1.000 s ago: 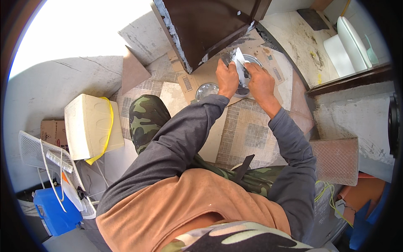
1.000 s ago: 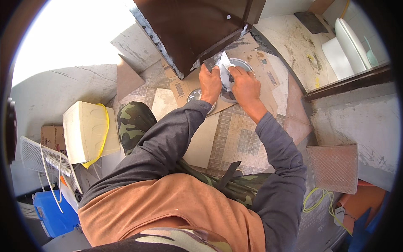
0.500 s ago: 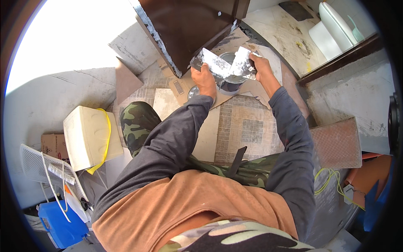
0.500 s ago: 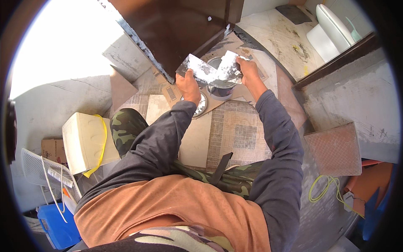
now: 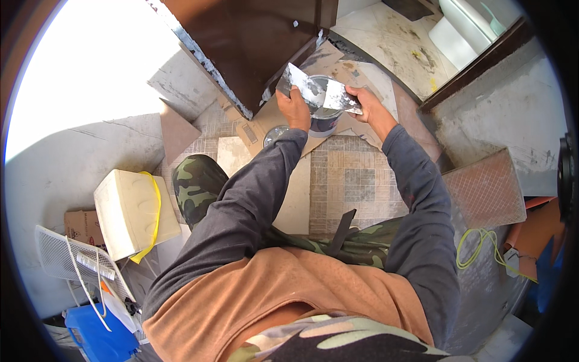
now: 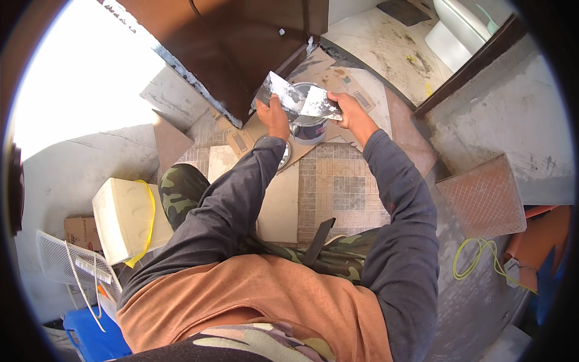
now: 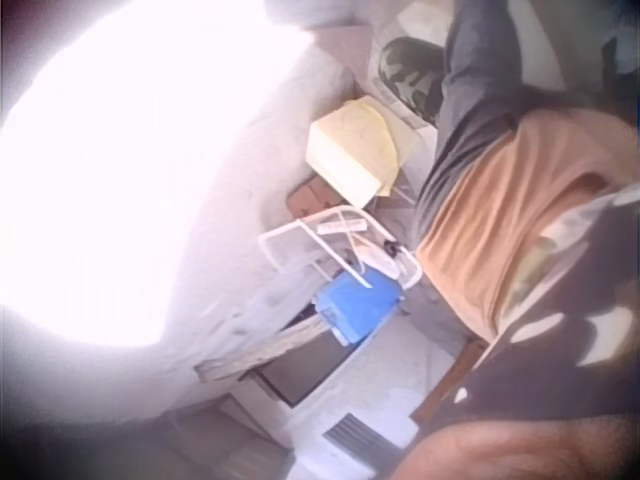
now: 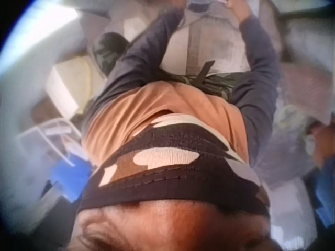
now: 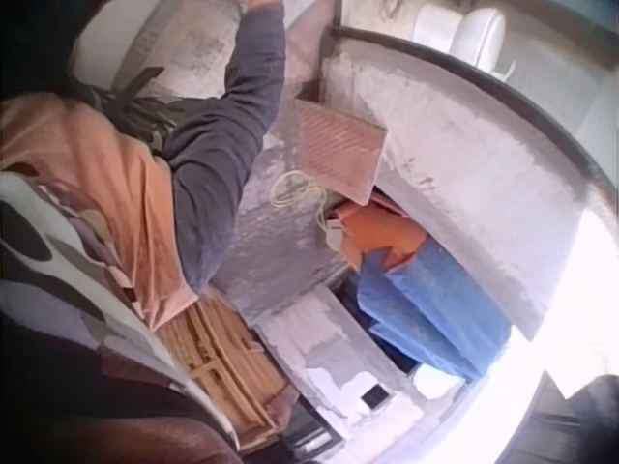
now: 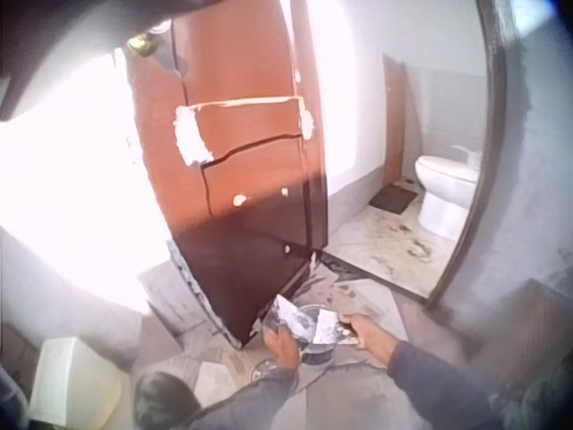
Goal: The person scoops plaster from a bucket using a trowel and applies it to a wooden door frame. They repeatedly smooth the surface and scrape excess material back into the bucket.
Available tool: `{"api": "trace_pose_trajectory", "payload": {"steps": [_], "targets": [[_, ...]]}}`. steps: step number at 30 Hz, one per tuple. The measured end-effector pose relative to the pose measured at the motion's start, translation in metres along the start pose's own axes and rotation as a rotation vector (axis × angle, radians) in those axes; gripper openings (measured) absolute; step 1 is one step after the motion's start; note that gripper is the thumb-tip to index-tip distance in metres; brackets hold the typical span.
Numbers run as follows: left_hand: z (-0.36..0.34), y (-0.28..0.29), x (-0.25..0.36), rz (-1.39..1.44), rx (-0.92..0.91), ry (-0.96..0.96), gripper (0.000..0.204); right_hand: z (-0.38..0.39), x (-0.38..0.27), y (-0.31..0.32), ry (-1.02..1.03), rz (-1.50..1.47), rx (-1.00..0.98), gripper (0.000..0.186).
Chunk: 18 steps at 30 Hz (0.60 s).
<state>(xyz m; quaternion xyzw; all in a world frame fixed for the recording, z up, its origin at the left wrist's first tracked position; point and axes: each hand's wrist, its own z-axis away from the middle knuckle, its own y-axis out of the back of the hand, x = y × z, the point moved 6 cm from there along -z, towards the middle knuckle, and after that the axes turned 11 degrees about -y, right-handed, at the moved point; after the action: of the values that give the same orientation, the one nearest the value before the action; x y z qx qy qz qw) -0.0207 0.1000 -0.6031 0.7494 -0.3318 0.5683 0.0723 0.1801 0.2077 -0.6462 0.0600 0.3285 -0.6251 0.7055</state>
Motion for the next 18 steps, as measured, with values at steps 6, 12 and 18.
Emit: {"api": "trace_pose_trajectory", "payload": {"steps": [6,12,18], "targets": [[0.027,-0.017,0.032,-0.231,-0.325,-0.186,0.033,0.047,-0.034,-0.016,0.762,0.677,0.651,0.039],[0.037,-0.032,0.025,-0.123,-0.377,-0.193,0.034,0.088,-0.037,-0.069,0.977,1.056,0.435,0.036],[0.03,-0.031,0.019,-0.172,-0.335,-0.177,0.031,0.097,-0.031,-0.073,1.092,1.082,0.388,0.032]]}}
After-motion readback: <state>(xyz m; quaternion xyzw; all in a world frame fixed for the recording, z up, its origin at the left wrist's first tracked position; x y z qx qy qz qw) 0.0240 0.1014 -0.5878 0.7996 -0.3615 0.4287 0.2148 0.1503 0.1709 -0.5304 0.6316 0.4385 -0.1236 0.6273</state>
